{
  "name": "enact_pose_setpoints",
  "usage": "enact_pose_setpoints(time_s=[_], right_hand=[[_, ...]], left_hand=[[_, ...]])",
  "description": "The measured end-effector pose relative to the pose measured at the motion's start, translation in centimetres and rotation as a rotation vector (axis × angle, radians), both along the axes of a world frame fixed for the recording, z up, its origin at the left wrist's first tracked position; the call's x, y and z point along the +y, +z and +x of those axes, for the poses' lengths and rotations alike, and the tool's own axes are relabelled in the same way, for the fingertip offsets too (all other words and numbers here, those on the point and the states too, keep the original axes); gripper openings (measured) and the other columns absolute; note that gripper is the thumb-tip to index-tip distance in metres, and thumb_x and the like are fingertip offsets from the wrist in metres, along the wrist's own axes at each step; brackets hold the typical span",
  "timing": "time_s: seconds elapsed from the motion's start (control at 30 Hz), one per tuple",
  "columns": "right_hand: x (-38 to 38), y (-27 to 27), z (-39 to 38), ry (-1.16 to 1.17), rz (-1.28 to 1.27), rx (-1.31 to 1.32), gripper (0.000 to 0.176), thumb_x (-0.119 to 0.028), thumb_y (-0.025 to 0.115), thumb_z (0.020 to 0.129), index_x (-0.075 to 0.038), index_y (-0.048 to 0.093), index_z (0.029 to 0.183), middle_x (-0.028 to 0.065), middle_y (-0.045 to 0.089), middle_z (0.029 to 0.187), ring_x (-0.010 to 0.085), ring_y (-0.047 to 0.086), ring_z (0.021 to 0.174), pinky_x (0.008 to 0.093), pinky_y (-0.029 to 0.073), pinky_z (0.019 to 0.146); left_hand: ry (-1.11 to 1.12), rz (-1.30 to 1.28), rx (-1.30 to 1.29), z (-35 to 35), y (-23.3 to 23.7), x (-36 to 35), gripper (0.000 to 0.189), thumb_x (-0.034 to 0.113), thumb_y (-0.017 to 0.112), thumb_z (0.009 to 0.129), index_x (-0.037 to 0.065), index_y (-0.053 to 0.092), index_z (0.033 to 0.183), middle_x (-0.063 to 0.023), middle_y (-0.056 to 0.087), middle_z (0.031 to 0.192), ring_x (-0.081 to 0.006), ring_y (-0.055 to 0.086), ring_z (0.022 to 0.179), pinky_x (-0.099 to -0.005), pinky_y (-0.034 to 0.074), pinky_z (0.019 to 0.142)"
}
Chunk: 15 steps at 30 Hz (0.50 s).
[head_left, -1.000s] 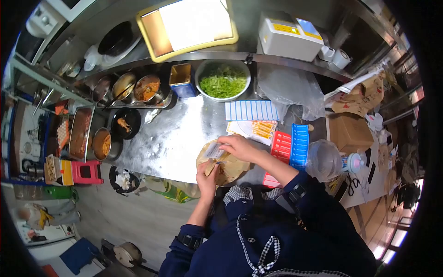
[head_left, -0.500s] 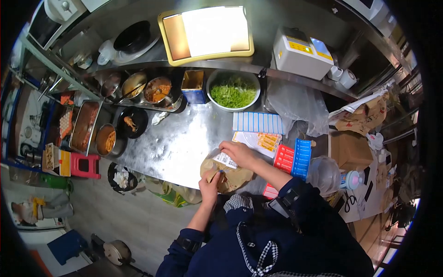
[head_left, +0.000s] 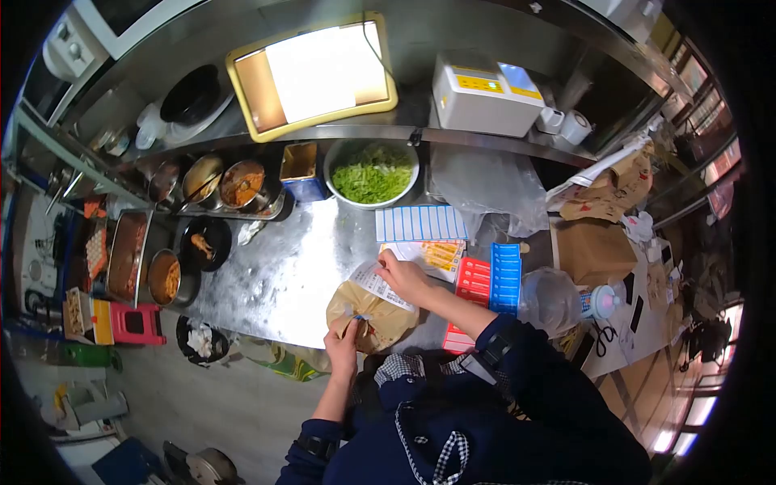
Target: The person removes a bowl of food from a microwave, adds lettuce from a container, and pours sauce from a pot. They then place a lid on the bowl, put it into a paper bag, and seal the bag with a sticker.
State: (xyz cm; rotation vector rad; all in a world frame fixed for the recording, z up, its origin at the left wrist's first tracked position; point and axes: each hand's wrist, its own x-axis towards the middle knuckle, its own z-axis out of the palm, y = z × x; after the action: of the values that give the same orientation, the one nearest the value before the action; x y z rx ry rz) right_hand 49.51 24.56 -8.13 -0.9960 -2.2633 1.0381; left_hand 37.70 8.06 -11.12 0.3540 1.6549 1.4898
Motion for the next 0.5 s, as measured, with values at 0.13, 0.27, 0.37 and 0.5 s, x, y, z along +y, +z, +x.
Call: enact_pose_setpoints(time_s=[0.13, 0.27, 0.37, 0.5], right_hand=[[-0.9, -0.9, -1.3, 0.060, 0.029, -0.068, 0.023, -0.027, 0.048, 0.086, -0.008, 0.039, 0.094, 0.0177, 0.057, 0.064, 0.0381, 0.056, 0.058, 0.0464, 0.041, 0.050], [-1.2, -1.1, -2.6, 0.197, 0.176, -0.133, 0.022, -0.028, 0.049, 0.085, -0.009, 0.041, 0.092, 0.0153, 0.057, 0.062, 0.0358, 0.056, 0.052, 0.0445, 0.042, 0.044], [-1.5, -1.4, -3.2, 0.237, 0.220, -0.123, 0.021, -0.028, 0.049, 0.085, -0.009, 0.041, 0.091, 0.0150, 0.058, 0.062, 0.0347, 0.056, 0.051, 0.0433, 0.042, 0.044], [-1.7, -1.6, -3.4, 0.215, 0.154, -0.123, 0.021, -0.028, 0.049, 0.085, -0.009, 0.042, 0.091, 0.0150, 0.058, 0.062, 0.0341, 0.057, 0.052, 0.0428, 0.043, 0.044]], left_hand=[[-0.001, 0.006, 0.002, -0.1, -0.7, -0.1, 0.019, 0.009, 0.060, 0.080, -0.004, 0.059, 0.094, -0.0058, 0.062, 0.085, -0.0105, 0.057, 0.073, -0.0233, 0.046, 0.065], [-0.006, 0.015, 0.050, -0.1, -0.5, 0.1, 0.019, 0.009, 0.060, 0.080, -0.005, 0.059, 0.094, -0.0060, 0.061, 0.085, -0.0106, 0.056, 0.074, -0.0234, 0.045, 0.067], [-0.012, 0.030, 0.079, -0.1, -1.3, -0.2, 0.022, 0.010, 0.059, 0.081, -0.004, 0.057, 0.098, -0.0063, 0.061, 0.087, -0.0110, 0.056, 0.078, -0.0232, 0.045, 0.070], [-0.009, 0.055, 0.058, -0.1, -1.7, -0.2, 0.023, 0.010, 0.058, 0.081, -0.005, 0.057, 0.099, -0.0064, 0.060, 0.089, -0.0109, 0.056, 0.079, -0.0227, 0.045, 0.070]])
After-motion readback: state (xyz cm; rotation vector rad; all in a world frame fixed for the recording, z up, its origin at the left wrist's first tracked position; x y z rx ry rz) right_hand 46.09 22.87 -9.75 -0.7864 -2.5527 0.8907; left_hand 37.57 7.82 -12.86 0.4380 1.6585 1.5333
